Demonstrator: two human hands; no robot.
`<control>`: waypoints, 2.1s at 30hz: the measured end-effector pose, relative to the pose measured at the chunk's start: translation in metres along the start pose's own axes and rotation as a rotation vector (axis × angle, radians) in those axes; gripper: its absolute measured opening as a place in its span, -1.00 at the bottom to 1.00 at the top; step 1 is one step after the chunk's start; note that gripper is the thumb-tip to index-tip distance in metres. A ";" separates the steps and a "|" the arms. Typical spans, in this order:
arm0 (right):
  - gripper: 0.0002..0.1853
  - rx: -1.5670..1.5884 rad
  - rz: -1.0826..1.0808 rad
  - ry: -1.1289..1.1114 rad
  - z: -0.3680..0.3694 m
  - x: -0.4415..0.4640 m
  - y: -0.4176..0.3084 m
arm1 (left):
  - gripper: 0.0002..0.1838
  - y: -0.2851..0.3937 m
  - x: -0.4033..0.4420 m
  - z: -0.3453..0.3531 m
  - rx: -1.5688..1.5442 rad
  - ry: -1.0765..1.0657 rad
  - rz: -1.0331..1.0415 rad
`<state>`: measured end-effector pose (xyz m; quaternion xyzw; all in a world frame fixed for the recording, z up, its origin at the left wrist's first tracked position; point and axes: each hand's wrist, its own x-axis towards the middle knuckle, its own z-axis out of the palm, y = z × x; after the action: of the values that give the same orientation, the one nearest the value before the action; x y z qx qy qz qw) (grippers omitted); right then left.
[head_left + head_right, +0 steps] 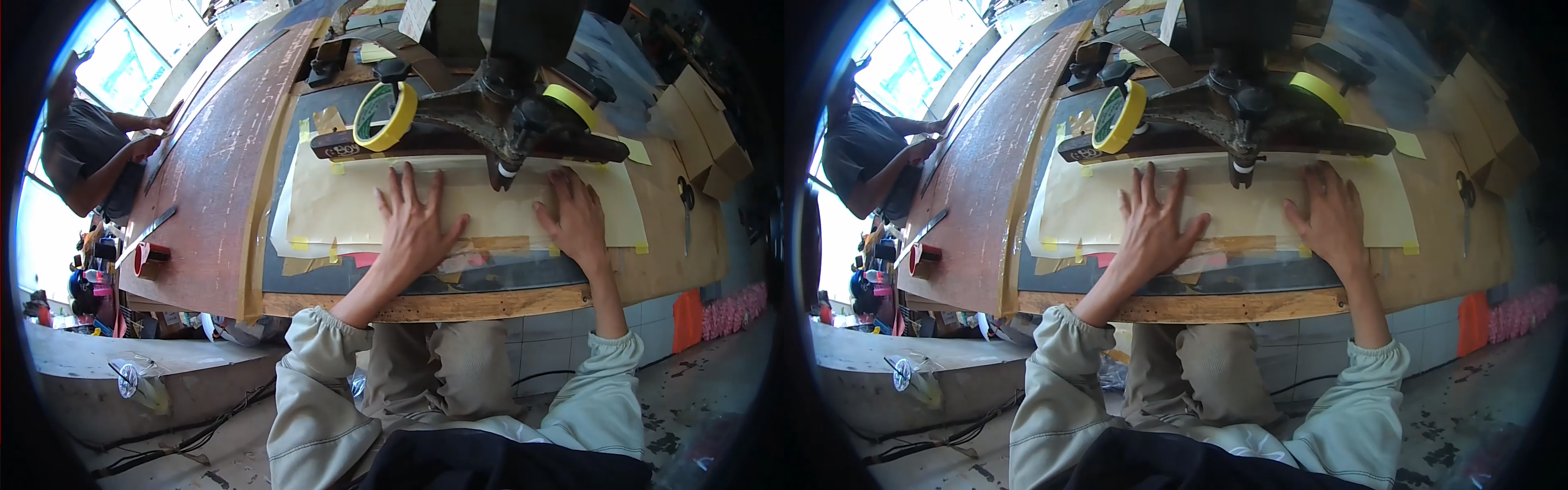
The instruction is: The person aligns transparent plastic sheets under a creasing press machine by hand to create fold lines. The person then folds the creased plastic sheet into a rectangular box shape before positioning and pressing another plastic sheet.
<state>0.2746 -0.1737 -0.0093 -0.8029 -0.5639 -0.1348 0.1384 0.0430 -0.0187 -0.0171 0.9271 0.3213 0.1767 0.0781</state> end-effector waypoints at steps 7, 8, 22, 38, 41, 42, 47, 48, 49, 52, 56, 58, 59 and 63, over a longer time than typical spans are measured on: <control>-0.40 -0.025 0.065 -0.031 -0.007 -0.001 -0.005 | -0.21 -0.003 0.005 0.004 -0.110 0.086 0.117; -0.40 -0.022 0.073 -0.042 -0.007 0.000 -0.005 | -0.24 -0.005 0.005 0.005 -0.129 0.111 0.132; -0.43 -0.018 0.041 -0.011 -0.011 -0.008 0.008 | -0.37 -0.035 0.006 -0.018 0.034 0.121 -0.038; -0.44 -0.020 0.022 0.000 -0.009 -0.009 0.009 | -0.44 -0.034 0.001 -0.025 0.014 -0.020 -0.068; -0.43 0.002 0.021 -0.006 -0.012 -0.007 0.008 | -0.49 -0.031 -0.003 -0.022 -0.073 0.062 -0.159; -0.43 -0.004 0.011 0.008 -0.011 -0.008 0.009 | -0.48 -0.030 -0.004 -0.022 -0.056 0.146 -0.088; -0.38 -0.012 0.015 -0.009 -0.014 -0.007 0.006 | -0.41 -0.029 0.001 -0.017 -0.011 0.225 0.238; -0.37 -0.014 0.019 -0.022 -0.015 -0.007 0.006 | -0.40 -0.032 0.001 -0.013 -0.042 0.185 0.221; -0.36 -0.016 0.021 -0.034 -0.015 -0.006 0.006 | -0.40 -0.036 0.001 -0.010 -0.072 0.144 0.203; -0.34 -0.031 0.018 -0.045 -0.012 -0.005 0.008 | -0.40 -0.035 0.004 -0.015 -0.058 0.044 0.151; -0.34 -0.051 0.023 -0.060 -0.009 -0.002 0.006 | -0.38 -0.026 0.010 -0.022 -0.023 -0.020 0.063; -0.35 -0.065 0.018 -0.052 -0.008 -0.002 0.004 | -0.31 -0.026 0.010 -0.018 -0.009 -0.013 0.038; -0.35 -0.072 0.015 -0.046 -0.008 -0.002 0.003 | -0.30 -0.025 0.010 -0.017 0.032 -0.001 0.032; -0.34 -0.060 0.026 -0.059 -0.010 0.002 -0.004 | -0.26 -0.024 0.009 -0.015 0.129 0.014 0.016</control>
<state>0.2710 -0.1741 0.0013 -0.8175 -0.5530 -0.1263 0.0994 0.0301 0.0065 -0.0074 0.9315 0.3250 0.1627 0.0148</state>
